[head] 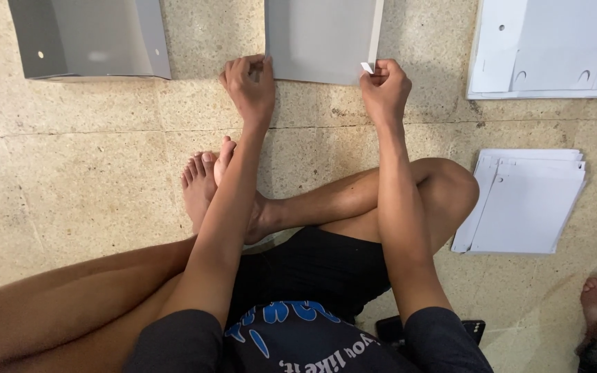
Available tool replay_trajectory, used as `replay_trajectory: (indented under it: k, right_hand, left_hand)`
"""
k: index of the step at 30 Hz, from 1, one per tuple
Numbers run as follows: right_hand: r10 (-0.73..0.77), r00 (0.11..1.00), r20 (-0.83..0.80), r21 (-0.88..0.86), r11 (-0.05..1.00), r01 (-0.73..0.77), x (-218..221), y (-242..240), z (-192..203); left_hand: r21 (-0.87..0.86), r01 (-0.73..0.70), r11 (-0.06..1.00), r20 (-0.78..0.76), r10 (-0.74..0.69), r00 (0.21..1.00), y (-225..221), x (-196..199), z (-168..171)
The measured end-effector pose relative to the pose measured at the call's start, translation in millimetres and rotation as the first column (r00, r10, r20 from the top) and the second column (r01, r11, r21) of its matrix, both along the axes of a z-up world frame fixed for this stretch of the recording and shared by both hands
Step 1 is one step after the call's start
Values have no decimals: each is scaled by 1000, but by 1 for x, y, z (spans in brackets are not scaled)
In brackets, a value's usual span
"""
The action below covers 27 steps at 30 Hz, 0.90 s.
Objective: Assembling a cardboard box by folding and tucking the flaps of a pre-cut sheet.
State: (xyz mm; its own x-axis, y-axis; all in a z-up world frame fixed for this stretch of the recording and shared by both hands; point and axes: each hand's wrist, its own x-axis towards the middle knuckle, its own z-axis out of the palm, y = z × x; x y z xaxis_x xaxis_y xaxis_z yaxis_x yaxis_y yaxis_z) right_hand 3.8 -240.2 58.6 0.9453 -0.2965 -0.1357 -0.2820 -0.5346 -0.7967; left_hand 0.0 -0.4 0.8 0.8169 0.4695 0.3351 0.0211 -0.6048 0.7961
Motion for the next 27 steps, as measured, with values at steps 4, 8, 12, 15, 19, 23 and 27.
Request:
replay_trajectory:
  k: [4,8,12,15,19,23,27]
  right_hand:
    - [5,1000,-8,13,1000,-5,0,0,4]
    - [17,1000,3,-41,999,-17,0,-3,-3]
    - [21,997,73,-44,999,-17,1,-4,-4]
    - [15,998,54,20,1000,-16,3,-10,-19]
    - [82,990,117,-23,997,-80,2,-15,-33]
    - [81,993,89,44,995,-85,2,-14,-22]
    - [46,993,108,63,997,-53,4,-18,-23]
  left_hand:
    - [-8,30,1000,37,-30,999,0,0,1]
    - [-15,-1,1000,31,2,1000,1,-1,2]
    - [27,63,998,61,-64,996,1,0,-4]
    - [37,113,993,23,-114,993,1,-2,-4]
    - [91,185,978,30,-189,982,2,-4,-4]
    - [90,359,929,-45,-356,933,6,-7,-5]
    - [164,368,916,-13,-371,929,4,-7,-8]
